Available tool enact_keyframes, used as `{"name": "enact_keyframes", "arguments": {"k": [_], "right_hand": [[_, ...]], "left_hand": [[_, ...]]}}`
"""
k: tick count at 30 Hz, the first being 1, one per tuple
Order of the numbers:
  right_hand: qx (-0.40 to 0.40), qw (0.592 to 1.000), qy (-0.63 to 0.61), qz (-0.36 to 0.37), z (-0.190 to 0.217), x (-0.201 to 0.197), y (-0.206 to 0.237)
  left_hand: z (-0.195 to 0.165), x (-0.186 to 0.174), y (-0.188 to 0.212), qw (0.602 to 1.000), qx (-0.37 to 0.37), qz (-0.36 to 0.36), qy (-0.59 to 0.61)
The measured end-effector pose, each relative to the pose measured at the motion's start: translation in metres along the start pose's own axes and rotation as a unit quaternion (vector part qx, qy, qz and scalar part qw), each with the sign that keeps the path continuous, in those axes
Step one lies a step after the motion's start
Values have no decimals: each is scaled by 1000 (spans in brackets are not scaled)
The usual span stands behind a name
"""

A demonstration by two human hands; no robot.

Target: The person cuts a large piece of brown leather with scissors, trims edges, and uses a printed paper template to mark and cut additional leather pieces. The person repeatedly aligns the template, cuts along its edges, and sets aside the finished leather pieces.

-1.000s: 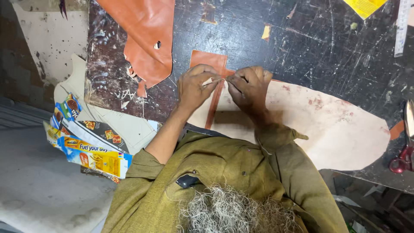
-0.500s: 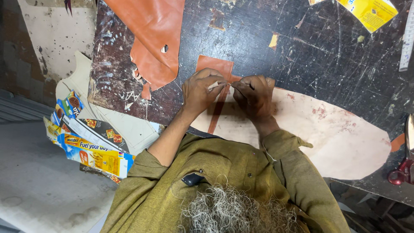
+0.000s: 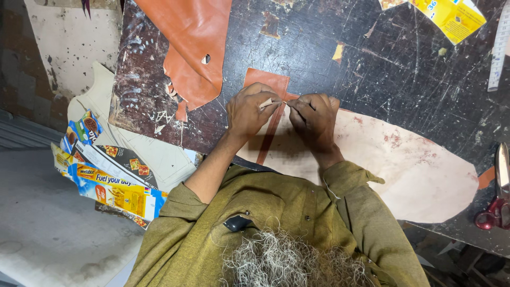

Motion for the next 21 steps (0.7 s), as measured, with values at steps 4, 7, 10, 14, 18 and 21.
{"name": "enact_keyframes", "arguments": {"k": [4, 7, 10, 14, 18, 21], "right_hand": [[14, 1000, 24, -2, 0, 1, -2], [37, 999, 31, 1, -2, 3, -3], [64, 998, 24, 9, -6, 4, -5], [111, 994, 5, 22, -11, 4, -8], [159, 987, -12, 29, -13, 4, -9], [181, 982, -24, 37, -14, 6, -10]], "left_hand": [[1, 2, -1, 1000, -19, 9, -8], [-1, 1, -2, 999, -32, 3, -20], [-2, 1, -4, 998, -53, 2, -32], [3, 5, -9, 992, -111, 37, -45], [5, 9, -16, 990, -109, 34, -81], [9, 14, -16, 988, -119, 32, -92]]}}
Point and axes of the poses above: each hand's wrist, its own y-axis away from the middle knuckle, its own x-axis out of the palm, z = x × y, the point moved 7 cm from there along -y, towards the middle knuckle, and after that the axes turned 8 degrees about -y, right-handed, at the moved point
